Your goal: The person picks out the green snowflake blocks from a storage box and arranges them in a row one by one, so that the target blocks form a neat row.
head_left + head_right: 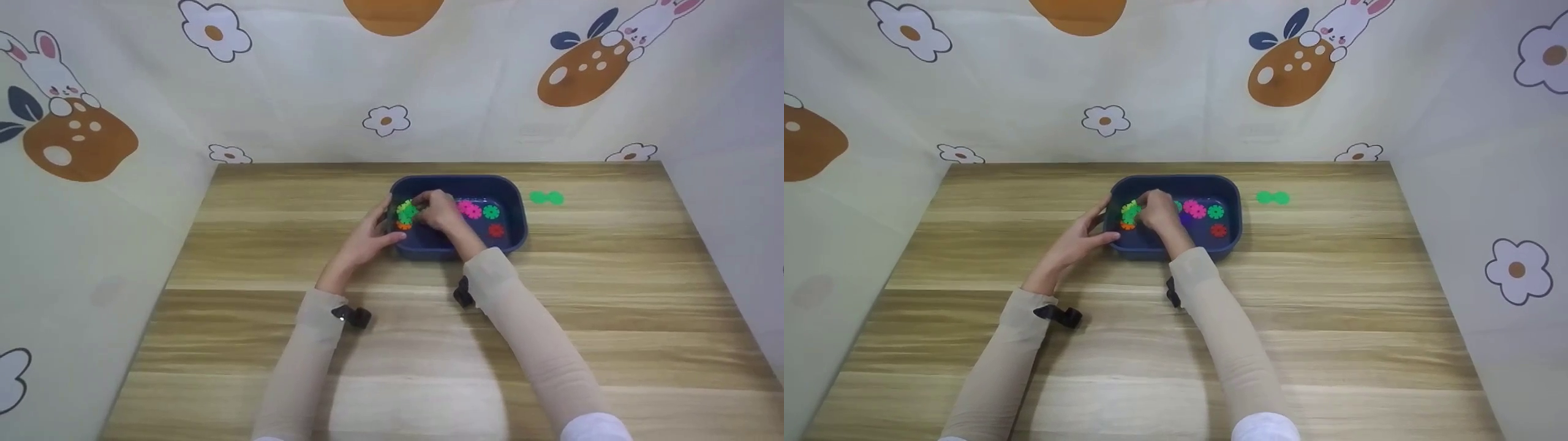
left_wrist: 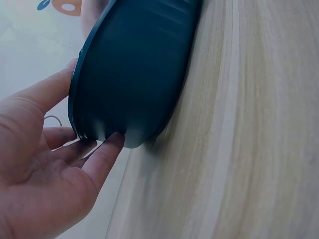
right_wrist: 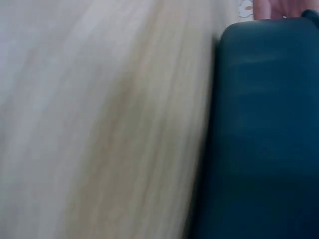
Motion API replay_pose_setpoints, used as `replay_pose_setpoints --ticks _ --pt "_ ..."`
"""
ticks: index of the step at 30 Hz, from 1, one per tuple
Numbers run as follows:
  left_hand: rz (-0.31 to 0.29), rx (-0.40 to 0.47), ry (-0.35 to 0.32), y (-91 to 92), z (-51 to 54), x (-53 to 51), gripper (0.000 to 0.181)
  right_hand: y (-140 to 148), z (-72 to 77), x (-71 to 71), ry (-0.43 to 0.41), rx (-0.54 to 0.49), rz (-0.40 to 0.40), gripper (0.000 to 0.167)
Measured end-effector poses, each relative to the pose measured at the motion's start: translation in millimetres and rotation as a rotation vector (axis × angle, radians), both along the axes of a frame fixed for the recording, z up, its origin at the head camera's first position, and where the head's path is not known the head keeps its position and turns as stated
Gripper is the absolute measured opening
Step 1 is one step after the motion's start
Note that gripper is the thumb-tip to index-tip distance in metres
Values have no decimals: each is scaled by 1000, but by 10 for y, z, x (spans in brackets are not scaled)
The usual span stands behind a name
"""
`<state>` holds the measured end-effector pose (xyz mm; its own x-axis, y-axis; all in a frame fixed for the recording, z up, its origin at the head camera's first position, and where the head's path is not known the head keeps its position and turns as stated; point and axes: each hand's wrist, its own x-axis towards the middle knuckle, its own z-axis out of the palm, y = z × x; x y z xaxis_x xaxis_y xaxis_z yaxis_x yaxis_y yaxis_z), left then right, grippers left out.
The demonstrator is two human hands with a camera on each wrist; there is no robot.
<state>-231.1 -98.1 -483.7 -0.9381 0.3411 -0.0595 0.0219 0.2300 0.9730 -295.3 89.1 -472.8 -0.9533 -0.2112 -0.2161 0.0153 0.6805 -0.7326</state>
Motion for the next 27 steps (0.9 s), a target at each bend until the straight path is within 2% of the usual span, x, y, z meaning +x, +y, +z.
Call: replay_pose_setpoints --ticks 3,8,14,17,23,27 --pt "0 -10 22 5 -3 3 83 -53 -23 -4 39 76 32 35" --pt "-10 17 45 18 13 10 83 -83 -47 2 84 84 45 31" --pt "-9 36 31 21 1 10 83 -60 -47 16 37 -37 46 22" --pt "-9 34 22 15 -3 21 82 -52 -38 31 -19 -127 30 22" --pt "-2 14 20 3 -3 25 82 -42 -29 30 -52 -196 21 21" --pt "-4 9 31 0 -3 3 82 -37 -2 20 -99 -294 -9 20"
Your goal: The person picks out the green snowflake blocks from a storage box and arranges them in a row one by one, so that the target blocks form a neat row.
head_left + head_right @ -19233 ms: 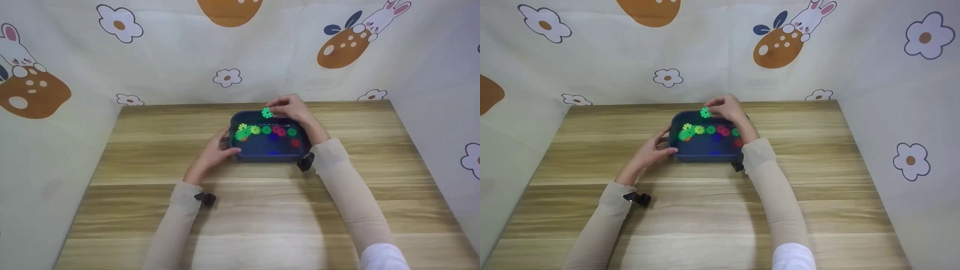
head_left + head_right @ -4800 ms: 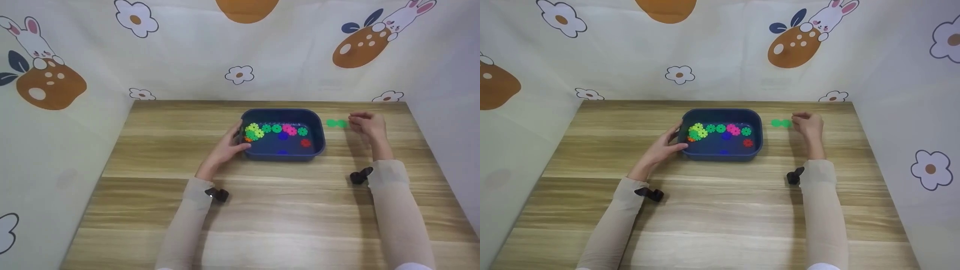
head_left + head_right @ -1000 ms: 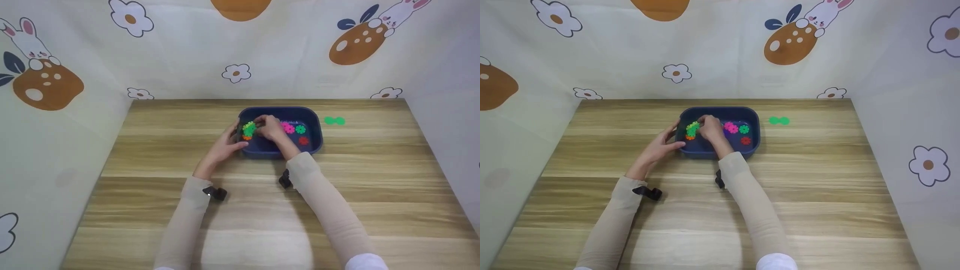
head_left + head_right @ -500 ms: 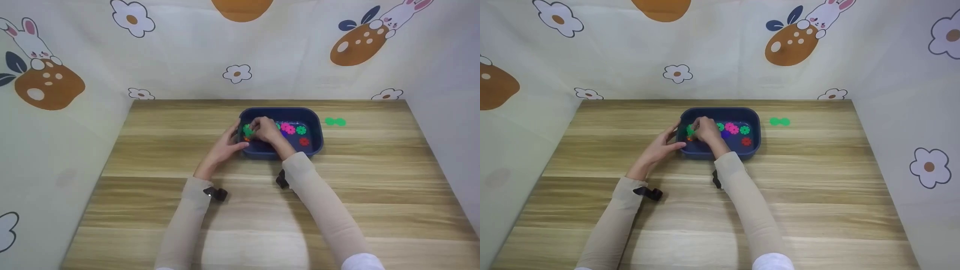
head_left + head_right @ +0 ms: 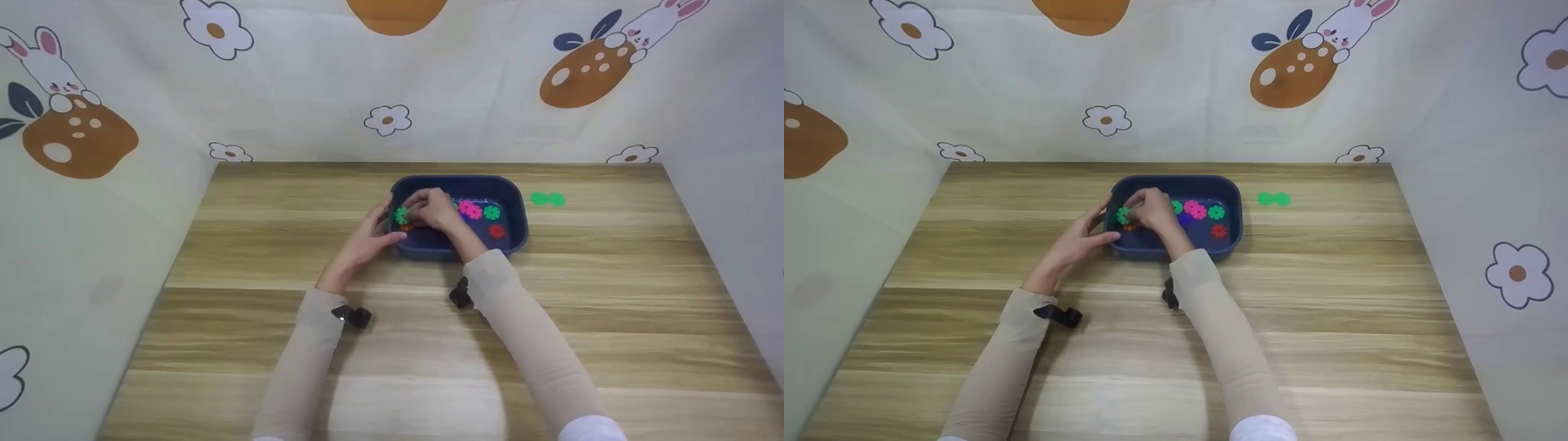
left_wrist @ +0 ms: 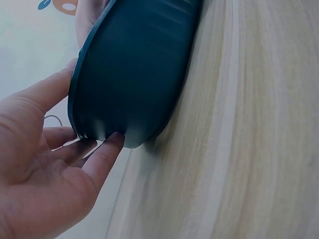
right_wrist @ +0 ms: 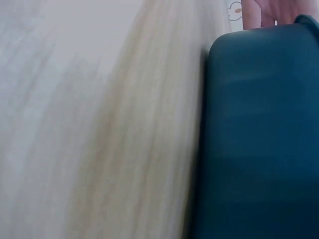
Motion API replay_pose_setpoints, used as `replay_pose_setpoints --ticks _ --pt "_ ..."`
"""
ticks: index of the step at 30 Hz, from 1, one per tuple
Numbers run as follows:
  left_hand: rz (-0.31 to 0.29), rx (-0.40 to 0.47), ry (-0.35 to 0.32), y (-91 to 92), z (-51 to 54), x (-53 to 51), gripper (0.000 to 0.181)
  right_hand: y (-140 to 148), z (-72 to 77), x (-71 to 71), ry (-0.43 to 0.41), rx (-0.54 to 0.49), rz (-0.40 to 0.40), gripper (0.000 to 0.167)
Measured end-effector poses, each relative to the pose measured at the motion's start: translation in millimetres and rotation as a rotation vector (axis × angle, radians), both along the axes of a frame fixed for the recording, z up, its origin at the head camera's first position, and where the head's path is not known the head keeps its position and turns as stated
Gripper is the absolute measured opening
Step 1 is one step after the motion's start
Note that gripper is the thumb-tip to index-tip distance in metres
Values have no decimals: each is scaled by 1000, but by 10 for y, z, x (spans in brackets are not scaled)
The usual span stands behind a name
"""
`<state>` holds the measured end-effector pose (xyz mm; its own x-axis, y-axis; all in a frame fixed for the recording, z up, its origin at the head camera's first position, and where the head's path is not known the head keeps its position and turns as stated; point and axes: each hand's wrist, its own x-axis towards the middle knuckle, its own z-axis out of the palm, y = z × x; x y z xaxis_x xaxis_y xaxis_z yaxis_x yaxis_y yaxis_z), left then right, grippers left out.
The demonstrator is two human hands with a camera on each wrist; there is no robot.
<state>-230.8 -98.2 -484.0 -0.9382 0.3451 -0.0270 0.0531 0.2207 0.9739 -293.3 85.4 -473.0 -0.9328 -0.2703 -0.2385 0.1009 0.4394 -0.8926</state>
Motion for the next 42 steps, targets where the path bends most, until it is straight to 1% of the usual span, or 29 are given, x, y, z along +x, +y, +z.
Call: replay_pose_setpoints --ticks 3,6,10,14,17,26,34,37,40,42 --pt "-2 10 3 -2 -2 -8 82 4 24 5 -26 -85 -39 20" --pt "0 5 3 -6 0 -5 82 19 44 12 -9 -130 -67 20" --pt "9 -31 8 -10 12 7 83 61 89 19 21 -123 -67 20" --pt "14 -66 17 -8 21 2 83 113 154 14 7 -97 -64 22" --pt "15 -73 21 -8 30 -2 83 156 203 4 -7 -92 -71 24" --pt "13 -56 -14 -8 17 10 84 325 310 -58 -31 -122 -118 23" --pt "35 -96 -29 -11 31 21 85 498 441 -118 -45 -174 -156 25" --pt "25 -52 -29 0 23 11 86 572 498 -128 -46 -194 -162 28" --pt "17 -13 -34 11 12 4 86 660 546 -136 -43 -247 -163 33" --pt "15 -8 -32 14 9 5 86 722 568 -142 -42 -282 -168 35"
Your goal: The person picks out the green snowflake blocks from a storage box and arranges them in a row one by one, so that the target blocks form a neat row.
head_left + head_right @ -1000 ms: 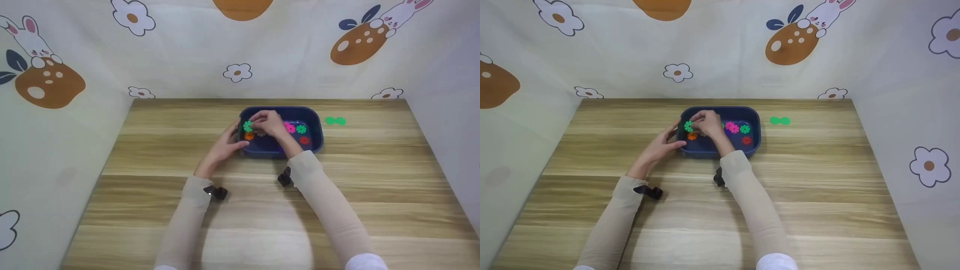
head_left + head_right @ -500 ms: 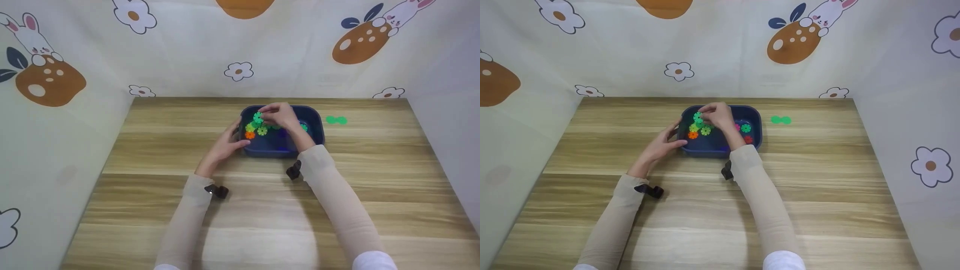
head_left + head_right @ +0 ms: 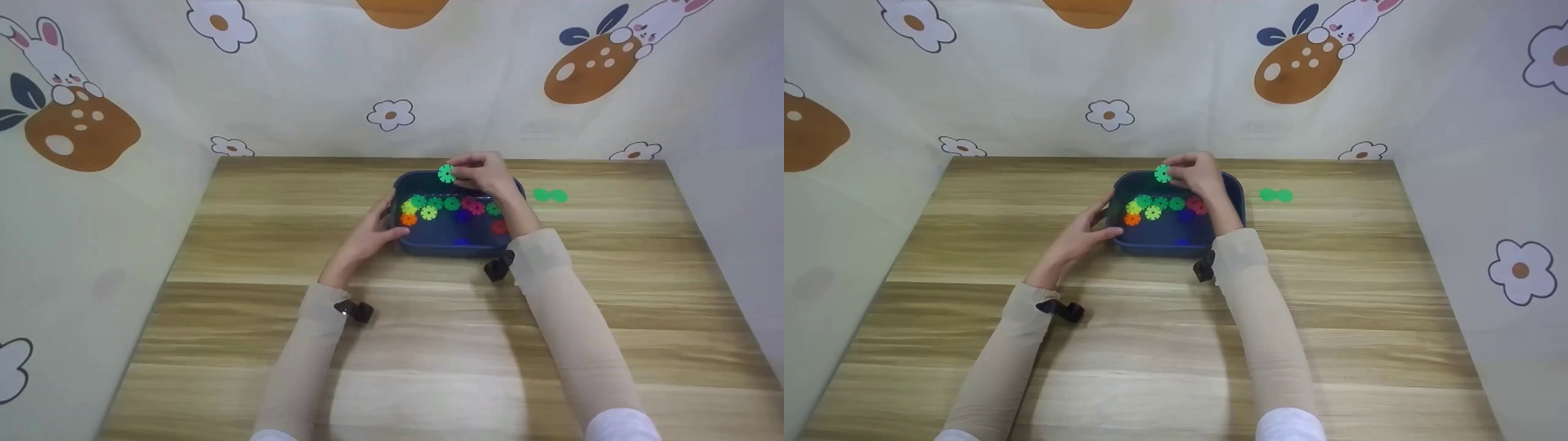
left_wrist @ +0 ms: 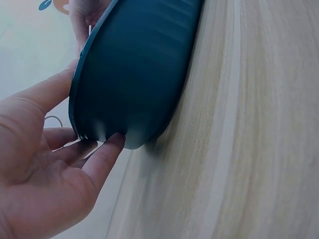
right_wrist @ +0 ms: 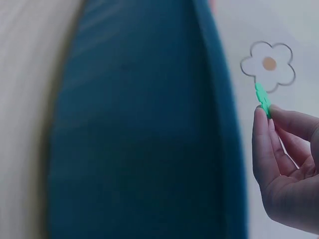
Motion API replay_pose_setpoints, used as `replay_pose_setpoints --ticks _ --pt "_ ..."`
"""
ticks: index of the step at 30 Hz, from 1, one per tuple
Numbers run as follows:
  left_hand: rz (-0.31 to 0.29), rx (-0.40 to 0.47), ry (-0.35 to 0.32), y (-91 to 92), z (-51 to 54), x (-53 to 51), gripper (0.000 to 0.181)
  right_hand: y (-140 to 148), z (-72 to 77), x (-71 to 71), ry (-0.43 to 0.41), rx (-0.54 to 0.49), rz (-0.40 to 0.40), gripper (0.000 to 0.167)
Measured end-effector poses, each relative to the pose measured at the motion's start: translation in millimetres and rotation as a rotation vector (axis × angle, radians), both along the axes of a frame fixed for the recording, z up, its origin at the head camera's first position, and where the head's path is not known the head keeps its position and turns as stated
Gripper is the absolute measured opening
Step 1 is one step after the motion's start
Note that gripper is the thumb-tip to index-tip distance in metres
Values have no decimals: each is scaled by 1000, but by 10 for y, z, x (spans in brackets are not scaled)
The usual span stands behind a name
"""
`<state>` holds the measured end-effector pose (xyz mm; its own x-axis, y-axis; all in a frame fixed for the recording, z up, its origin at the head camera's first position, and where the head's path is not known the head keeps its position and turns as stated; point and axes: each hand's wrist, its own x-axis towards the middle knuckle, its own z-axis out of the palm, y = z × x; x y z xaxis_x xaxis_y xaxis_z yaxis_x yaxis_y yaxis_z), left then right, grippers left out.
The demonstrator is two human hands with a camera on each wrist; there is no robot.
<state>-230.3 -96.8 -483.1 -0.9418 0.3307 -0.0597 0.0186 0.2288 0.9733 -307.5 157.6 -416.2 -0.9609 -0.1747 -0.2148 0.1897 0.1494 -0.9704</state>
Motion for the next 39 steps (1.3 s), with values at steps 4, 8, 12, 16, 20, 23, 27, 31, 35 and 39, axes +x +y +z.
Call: replay_pose_setpoints --ticks 4,8,12,16,20,23,27,31,35,39 --pt "1 -17 15 -2 -2 -3 86 131 37 -12 16 -46 -13 38" --pt "6 -34 25 -13 -7 1 86 248 54 -25 21 -94 -53 35" --pt "11 -29 23 -15 3 5 86 361 68 -41 11 -148 -92 25" --pt "13 -36 27 -9 9 9 86 488 102 -59 6 -164 -112 21" --pt "8 -52 43 -7 4 7 86 636 172 -53 18 -141 -128 22" --pt "9 -60 42 -14 2 7 86 743 216 -51 31 -139 -154 18" --pt "18 -59 34 -16 3 2 86 873 253 -58 44 -168 -191 15" --pt "25 -55 20 -14 1 1 85 994 281 -52 53 -174 -209 16" --pt "26 -58 7 -17 3 5 85 1130 293 -34 52 -166 -221 15" --pt "31 -72 15 -16 -3 11 86 1288 286 -10 41 -154 -240 16"
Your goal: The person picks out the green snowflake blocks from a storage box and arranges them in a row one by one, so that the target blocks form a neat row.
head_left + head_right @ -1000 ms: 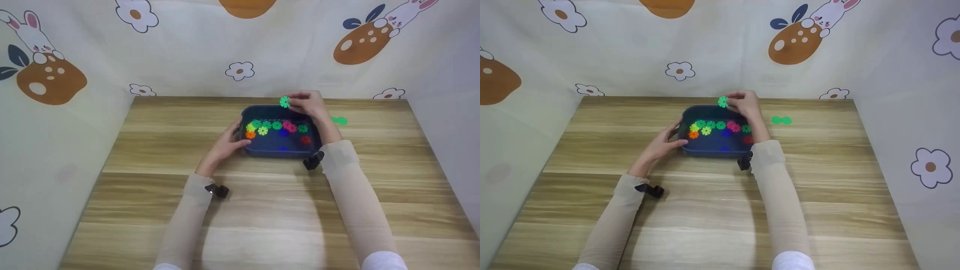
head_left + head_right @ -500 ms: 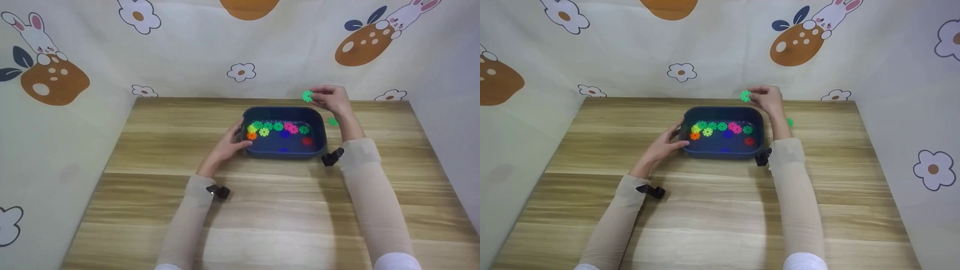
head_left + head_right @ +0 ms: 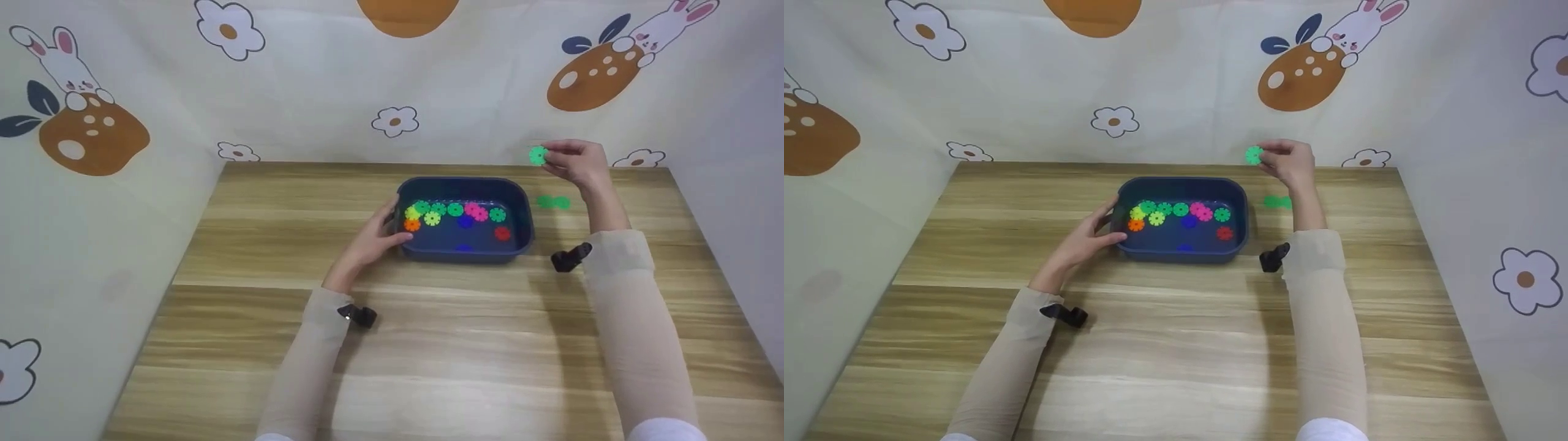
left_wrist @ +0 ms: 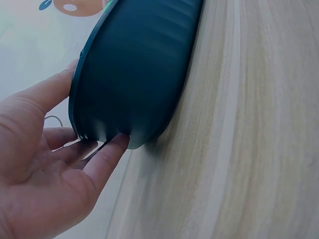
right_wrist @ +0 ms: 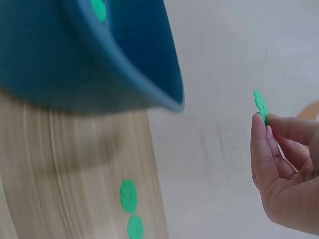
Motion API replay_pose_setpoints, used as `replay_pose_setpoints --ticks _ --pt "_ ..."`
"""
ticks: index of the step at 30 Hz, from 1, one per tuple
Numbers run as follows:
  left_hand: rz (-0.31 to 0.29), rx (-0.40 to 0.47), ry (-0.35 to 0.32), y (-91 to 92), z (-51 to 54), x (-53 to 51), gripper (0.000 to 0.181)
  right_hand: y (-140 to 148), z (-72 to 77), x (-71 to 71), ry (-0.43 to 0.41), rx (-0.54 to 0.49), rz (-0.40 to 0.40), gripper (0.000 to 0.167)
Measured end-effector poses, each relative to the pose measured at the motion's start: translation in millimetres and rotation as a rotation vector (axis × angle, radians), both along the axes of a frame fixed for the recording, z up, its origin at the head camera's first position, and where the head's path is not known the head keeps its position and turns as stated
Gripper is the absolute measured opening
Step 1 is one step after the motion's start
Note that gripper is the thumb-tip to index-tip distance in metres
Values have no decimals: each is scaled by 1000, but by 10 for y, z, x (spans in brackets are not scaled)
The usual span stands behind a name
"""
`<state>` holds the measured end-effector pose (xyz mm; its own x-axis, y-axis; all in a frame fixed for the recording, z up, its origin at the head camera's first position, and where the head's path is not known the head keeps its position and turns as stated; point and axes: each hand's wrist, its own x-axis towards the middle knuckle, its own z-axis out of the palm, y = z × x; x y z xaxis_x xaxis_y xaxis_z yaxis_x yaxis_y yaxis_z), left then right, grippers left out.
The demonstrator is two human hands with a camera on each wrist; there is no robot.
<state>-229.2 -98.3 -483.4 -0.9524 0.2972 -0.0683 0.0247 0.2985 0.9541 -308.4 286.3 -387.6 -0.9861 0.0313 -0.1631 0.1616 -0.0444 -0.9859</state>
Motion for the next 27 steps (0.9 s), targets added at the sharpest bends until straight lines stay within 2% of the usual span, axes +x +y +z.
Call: replay_pose_setpoints --ticks 9,13,20,27 --pt "-1 -6 8 -3 3 6 85 321 -104 56 -23 91 -53 24" --pt "0 -23 17 -4 8 8 85 442 -169 83 -42 124 -75 22" --pt "-28 14 32 -4 4 -2 86 641 -310 134 -56 91 -100 18" --pt "-36 19 33 -5 3 -5 86 748 -415 194 -94 76 -130 23"
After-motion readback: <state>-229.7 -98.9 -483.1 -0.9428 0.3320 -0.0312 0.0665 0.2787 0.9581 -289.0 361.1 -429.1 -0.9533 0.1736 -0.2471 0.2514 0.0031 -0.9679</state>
